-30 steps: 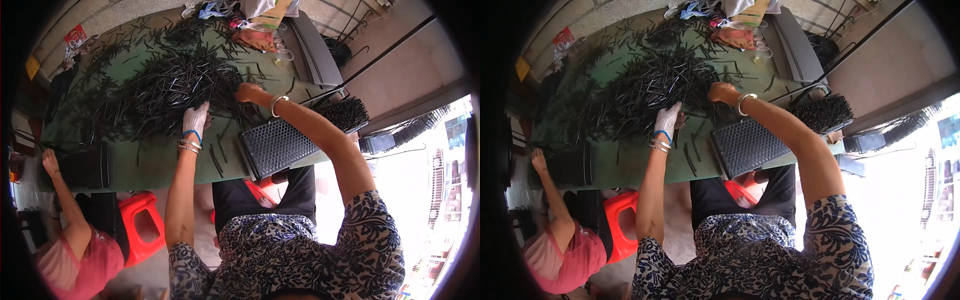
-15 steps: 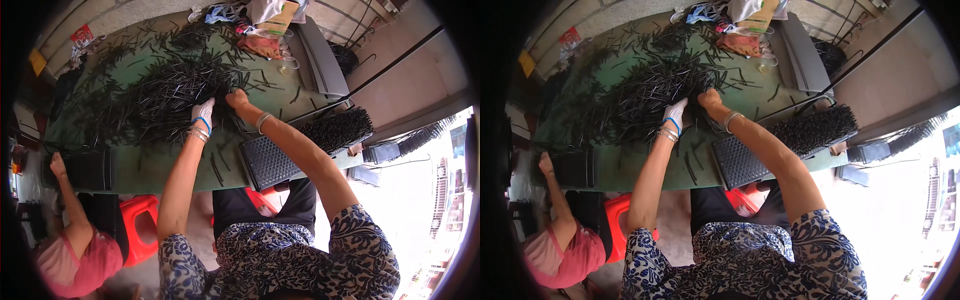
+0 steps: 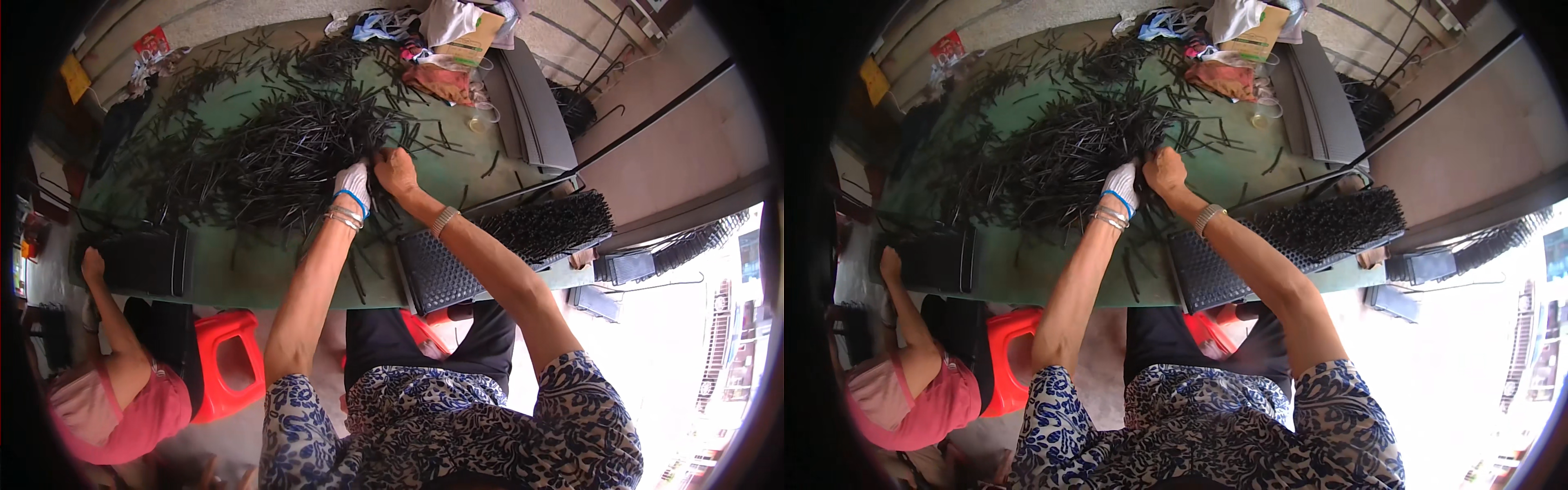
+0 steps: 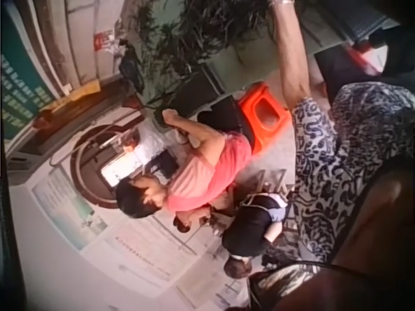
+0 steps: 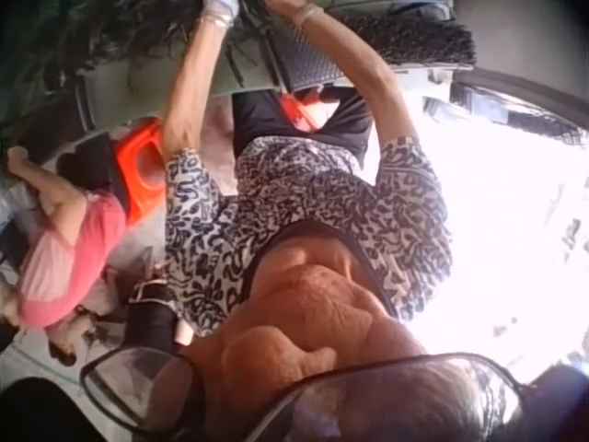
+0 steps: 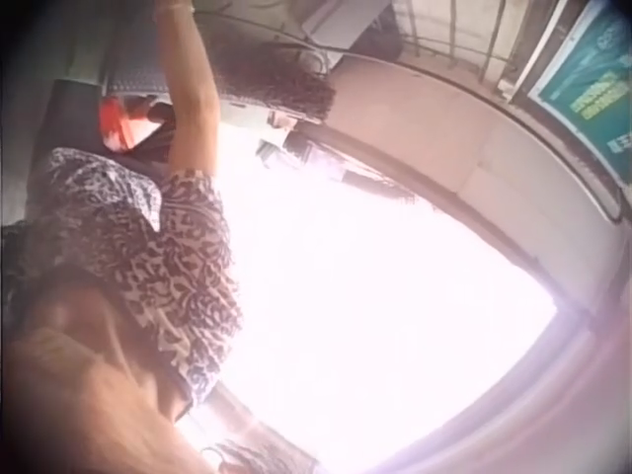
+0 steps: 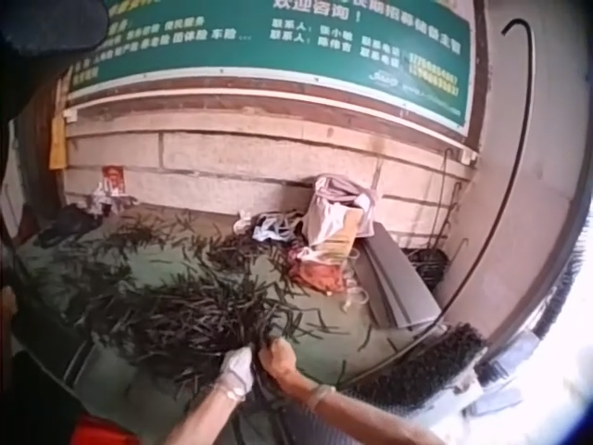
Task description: Inserting bundles of black bristles into a brush head using pliers at a workbench.
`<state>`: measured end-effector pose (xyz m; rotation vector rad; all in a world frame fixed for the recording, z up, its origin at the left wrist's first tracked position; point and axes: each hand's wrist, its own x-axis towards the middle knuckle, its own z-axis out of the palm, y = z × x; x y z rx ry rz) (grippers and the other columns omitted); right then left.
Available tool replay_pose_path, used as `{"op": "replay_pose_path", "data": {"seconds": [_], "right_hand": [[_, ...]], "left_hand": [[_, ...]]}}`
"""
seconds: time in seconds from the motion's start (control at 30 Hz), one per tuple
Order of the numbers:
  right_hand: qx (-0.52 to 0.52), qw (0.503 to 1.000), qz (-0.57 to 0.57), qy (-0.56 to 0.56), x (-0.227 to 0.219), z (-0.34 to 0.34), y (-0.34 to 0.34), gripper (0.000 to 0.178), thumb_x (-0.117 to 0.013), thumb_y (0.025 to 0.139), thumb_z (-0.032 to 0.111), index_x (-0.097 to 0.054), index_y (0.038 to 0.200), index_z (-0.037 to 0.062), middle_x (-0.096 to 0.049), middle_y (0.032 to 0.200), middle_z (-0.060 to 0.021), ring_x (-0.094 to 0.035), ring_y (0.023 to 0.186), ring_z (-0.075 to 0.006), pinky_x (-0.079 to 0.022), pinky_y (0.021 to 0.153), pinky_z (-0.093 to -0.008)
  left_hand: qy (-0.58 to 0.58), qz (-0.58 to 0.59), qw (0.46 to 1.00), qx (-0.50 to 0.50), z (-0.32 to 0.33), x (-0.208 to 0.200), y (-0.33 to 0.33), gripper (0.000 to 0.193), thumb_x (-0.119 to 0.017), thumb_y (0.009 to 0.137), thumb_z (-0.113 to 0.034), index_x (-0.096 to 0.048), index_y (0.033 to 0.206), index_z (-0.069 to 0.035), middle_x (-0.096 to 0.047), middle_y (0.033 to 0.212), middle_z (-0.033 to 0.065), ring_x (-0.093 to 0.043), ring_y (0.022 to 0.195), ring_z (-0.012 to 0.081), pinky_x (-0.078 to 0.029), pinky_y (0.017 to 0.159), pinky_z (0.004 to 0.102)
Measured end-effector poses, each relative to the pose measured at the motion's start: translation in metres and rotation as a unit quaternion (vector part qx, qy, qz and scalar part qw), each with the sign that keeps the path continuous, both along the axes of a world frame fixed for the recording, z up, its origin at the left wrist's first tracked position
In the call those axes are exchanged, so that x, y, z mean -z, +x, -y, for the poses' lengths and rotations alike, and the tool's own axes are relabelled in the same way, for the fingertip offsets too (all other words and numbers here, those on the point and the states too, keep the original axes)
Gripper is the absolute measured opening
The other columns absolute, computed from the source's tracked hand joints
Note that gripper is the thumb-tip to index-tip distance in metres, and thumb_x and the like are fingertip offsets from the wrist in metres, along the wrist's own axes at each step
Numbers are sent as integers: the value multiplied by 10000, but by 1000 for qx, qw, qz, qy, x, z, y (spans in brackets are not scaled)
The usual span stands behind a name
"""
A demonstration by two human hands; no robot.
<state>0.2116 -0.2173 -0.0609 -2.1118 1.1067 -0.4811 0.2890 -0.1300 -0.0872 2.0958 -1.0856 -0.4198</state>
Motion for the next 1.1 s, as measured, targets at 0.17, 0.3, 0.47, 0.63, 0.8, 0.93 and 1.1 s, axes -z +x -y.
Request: {"op": "replay_pose_path", "data": {"seconds": [0.17, 0.3, 0.47, 0.63, 0.8, 0.93, 1.1], "right_hand": [[-28, 991, 49, -118, -43, -15, -11, 236, -555, 876, 220, -666, 914, 14, -641, 960, -250, -627, 914, -423, -498, 816, -499], [-103, 953, 47, -282, -48, -25, -8, 192, -556, 854, 190, -650, 880, 24, -618, 929, -217, -596, 885, -401, -485, 822, -462], [-273, 945, 145, -104, -56, -21, 0, 187, -538, 867, 139, -640, 916, -10, -640, 1015, -220, -608, 957, -387, -483, 813, -443], [-221, 918, 329, 31, -94, -13, -8, 184, -519, 950, 130, -545, 1044, -26, -614, 919, -277, -593, 864, -446, -495, 747, -402], [-247, 957, 103, -112, -106, 4, -39, 360, -507, 989, 333, -564, 986, -23, -606, 837, -286, -587, 847, -469, -475, 724, -438], [-243, 952, 45, 178, -88, -16, -49, 492, -440, 1010, 421, -598, 955, -41, -645, 852, -268, -659, 772, -371, -518, 618, -387], [-291, 949, -9, -118, -66, -24, -46, 215, -487, 942, 136, -631, 1011, -9, -638, 744, -197, -636, 604, -329, -500, 529, -409]], "left_hand": [[-327, -717, 612, -68, 15, -39, -22, 459, -585, 929, -481, -635, 1045, -40, -670, 1047, 82, -628, 977, 230, -517, 858, 368], [-318, -779, 538, 49, 5, -61, -19, 426, -568, 943, -464, -643, 1059, -61, -674, 1039, 58, -624, 956, 195, -507, 870, 346], [-368, -714, 594, 38, -1, -32, 7, 285, -568, 947, -379, -662, 1005, -116, -685, 1004, 52, -640, 941, 214, -510, 882, 376], [-396, -718, 570, -52, -11, -52, 6, 223, -632, 913, -326, -665, 968, -112, -691, 948, 43, -655, 877, 207, -541, 828, 386], [-388, -715, 574, -94, -9, -64, 4, 288, -601, 930, -336, -653, 995, -60, -690, 965, 71, -657, 836, 223, -548, 784, 385], [-451, -710, 533, -95, -9, -54, 10, 275, -623, 922, -334, -626, 936, -60, -663, 891, 78, -641, 798, 238, -548, 762, 387], [-447, -760, 472, 2, -21, -50, -3, 252, -605, 943, -299, -622, 964, -48, -668, 924, 99, -646, 811, 253, -549, 778, 389]]}}
